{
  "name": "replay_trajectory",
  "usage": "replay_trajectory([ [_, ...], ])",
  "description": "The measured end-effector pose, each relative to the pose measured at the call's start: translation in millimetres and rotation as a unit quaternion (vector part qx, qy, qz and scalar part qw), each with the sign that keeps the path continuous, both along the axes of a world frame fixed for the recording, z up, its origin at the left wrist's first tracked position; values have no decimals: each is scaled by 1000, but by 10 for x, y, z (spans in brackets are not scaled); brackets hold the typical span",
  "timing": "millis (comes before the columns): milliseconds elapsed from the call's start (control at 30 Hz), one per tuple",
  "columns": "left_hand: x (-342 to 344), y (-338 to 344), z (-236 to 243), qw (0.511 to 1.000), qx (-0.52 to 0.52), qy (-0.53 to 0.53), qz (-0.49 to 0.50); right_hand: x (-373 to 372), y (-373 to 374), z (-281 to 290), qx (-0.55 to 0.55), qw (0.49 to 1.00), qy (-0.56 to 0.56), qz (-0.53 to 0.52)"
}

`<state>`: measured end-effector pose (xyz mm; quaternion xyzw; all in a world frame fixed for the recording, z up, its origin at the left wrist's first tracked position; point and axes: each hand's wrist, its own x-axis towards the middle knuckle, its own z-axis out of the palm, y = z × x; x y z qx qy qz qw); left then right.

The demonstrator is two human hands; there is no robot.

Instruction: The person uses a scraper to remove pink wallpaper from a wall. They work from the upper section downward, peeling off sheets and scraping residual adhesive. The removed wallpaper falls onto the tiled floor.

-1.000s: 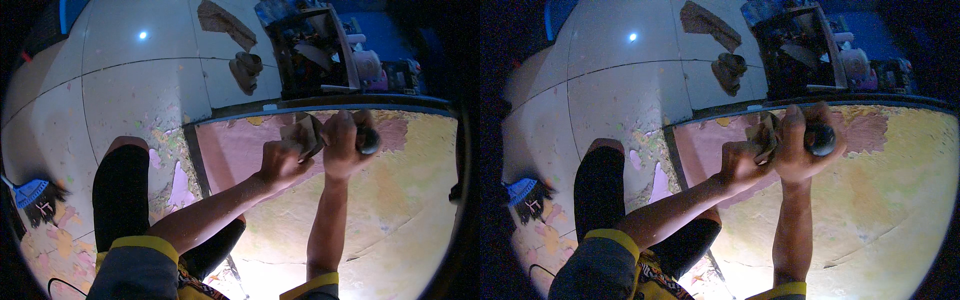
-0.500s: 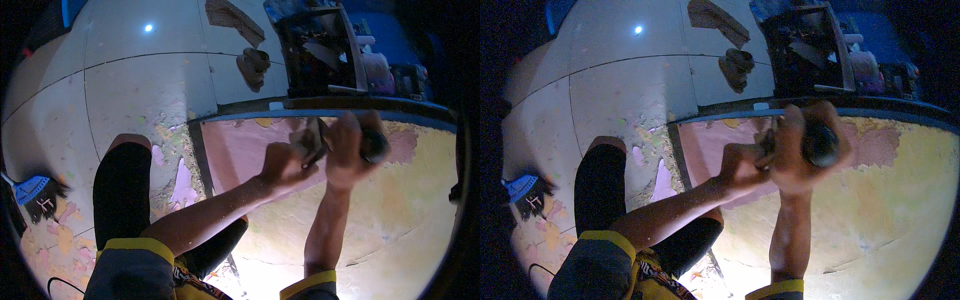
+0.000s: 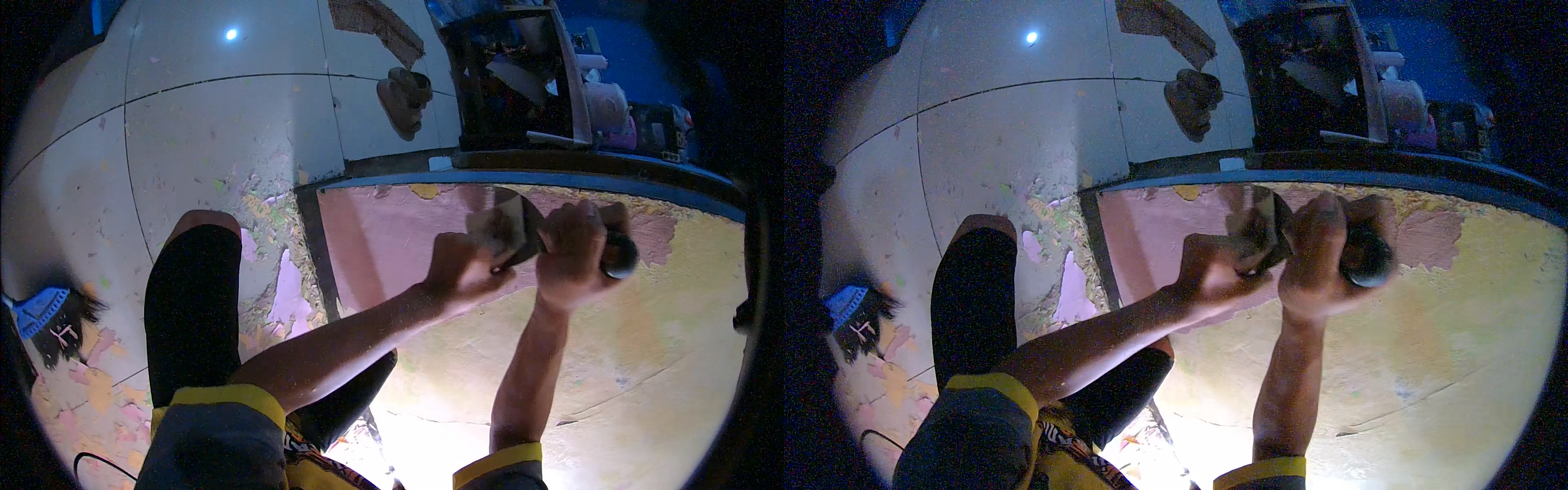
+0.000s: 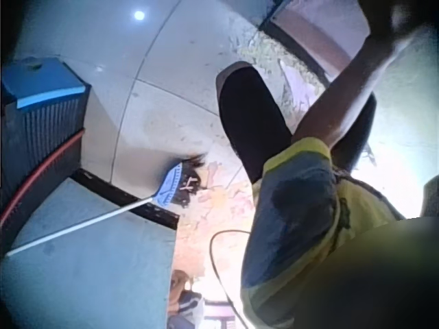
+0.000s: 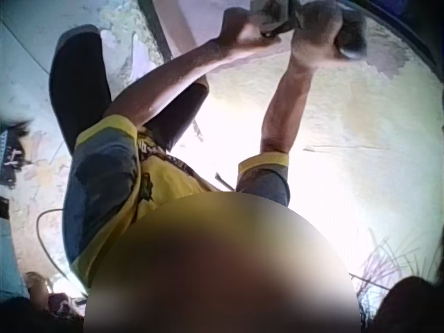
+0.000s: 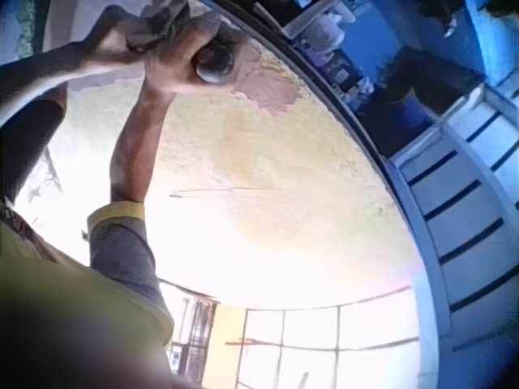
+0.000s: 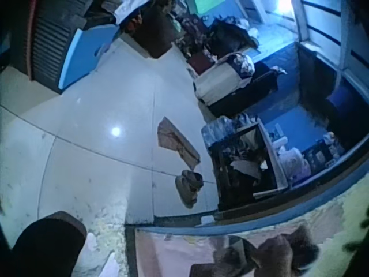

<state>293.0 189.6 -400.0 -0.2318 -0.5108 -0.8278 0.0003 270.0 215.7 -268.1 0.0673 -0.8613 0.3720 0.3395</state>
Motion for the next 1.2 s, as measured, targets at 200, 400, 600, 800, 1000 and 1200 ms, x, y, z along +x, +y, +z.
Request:
replay_trajectory([
  [200, -70, -39, -35, 991, -102, 86, -29, -41, -91, -30, 49, 993, 42, -100],
  [400, -70, -22, -96, 995, -58, 75, 11, -8, 66, -56, 129, 990, 7, -53],
  [600, -38, -22, -201, 998, -39, 38, 11, 49, 143, -179, 131, 989, 35, -62],
  [800, -26, 42, -274, 999, -25, 26, 0, 60, 62, -212, 119, 990, 1, -74],
  [1000, -41, 42, -317, 998, -64, 10, 8, 89, -9, -181, 113, 984, -47, -131],
  [1200, -33, -49, -360, 998, -65, -23, -10, 5, -25, -316, 92, 991, -4, -102],
])
